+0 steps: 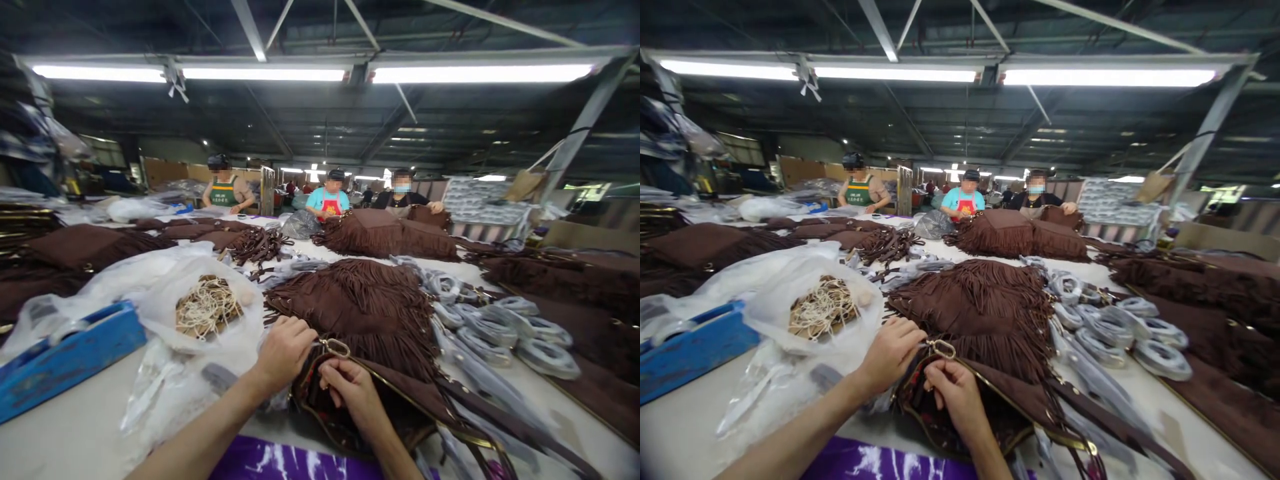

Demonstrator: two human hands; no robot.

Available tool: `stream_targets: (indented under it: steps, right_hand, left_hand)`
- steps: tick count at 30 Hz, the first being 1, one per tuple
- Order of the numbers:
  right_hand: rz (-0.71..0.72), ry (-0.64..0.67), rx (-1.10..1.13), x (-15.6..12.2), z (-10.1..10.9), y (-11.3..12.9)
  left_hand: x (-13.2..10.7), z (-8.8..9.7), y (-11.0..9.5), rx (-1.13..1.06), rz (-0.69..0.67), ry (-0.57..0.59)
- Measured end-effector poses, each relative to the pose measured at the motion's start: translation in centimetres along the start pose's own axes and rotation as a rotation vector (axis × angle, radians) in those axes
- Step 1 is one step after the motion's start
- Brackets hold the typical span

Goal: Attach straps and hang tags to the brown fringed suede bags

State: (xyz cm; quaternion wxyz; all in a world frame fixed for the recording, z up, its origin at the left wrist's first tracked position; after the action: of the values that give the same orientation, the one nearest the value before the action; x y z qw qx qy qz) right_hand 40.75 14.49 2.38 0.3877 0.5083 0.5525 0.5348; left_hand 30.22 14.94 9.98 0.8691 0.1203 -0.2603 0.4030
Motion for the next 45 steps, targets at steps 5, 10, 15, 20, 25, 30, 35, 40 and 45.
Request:
stream_targets:
  steps: [5, 10, 15, 20, 25, 30, 35, 40, 45]
  right_hand:
    - [0.022, -0.013, 0.005, 0.1, 0.3, -0.4]
    - [0.065, -0.043, 0.002, 0.3, 0.7, -1.0]
    - [0.114, -0.059, -0.045, 0.5, 0.7, -0.6]
    - [0.155, -0.149, -0.158, -0.6, 1.9, -0.4]
    - [0.087, -0.310, -0.324, -4.1, 4.3, -2.0]
    - [0.267, -0.299, -0.069, -6.5, 3.4, 0.1]
    - [0.219, -0.379, 0.097, -5.9, 3.9, 0.8]
    - [0.167, -0.416, 0.175, -5.0, 3.9, 0.1]
    - [0.358, -0.458, 0.122, -5.6, 3.1, 0.6]
  left_hand:
    - [-0.3, 0.2, -0.6, -0.018, -0.052, -0.027]
    - [-0.9, 1.5, -1.9, -0.149, -0.102, -0.037]
    - [-0.7, 1.5, -2.7, -0.348, -0.021, -0.085]
    - [-0.2, -0.1, -1.7, -0.323, 0.087, -0.167]
    - [-0.2, -0.8, -0.1, -0.289, 0.138, -0.192]
    - [-0.4, 1.1, -1.0, -0.318, 0.096, -0.255]
    - [-0.8, 1.5, -1.5, -0.759, 0.174, -0.139]
    - [-1.9, -2.0, -0.4, -1.297, 0.442, 0.029]
    - [-2.5, -4.9, -0.7, -1.682, 0.605, 0.036]
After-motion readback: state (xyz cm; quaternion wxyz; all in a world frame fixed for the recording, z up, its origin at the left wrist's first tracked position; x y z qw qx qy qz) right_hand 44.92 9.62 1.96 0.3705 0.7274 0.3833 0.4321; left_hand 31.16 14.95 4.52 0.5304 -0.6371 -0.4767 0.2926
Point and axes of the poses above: each hand's wrist, its own x-axis towards the middle knuckle, its own z-axis out of the back of the hand, y = z × x, the point moved 9 cm from there along x, towards the middle knuckle, and after that the axes turned 3 degrees about x, right-handed, at the moved point
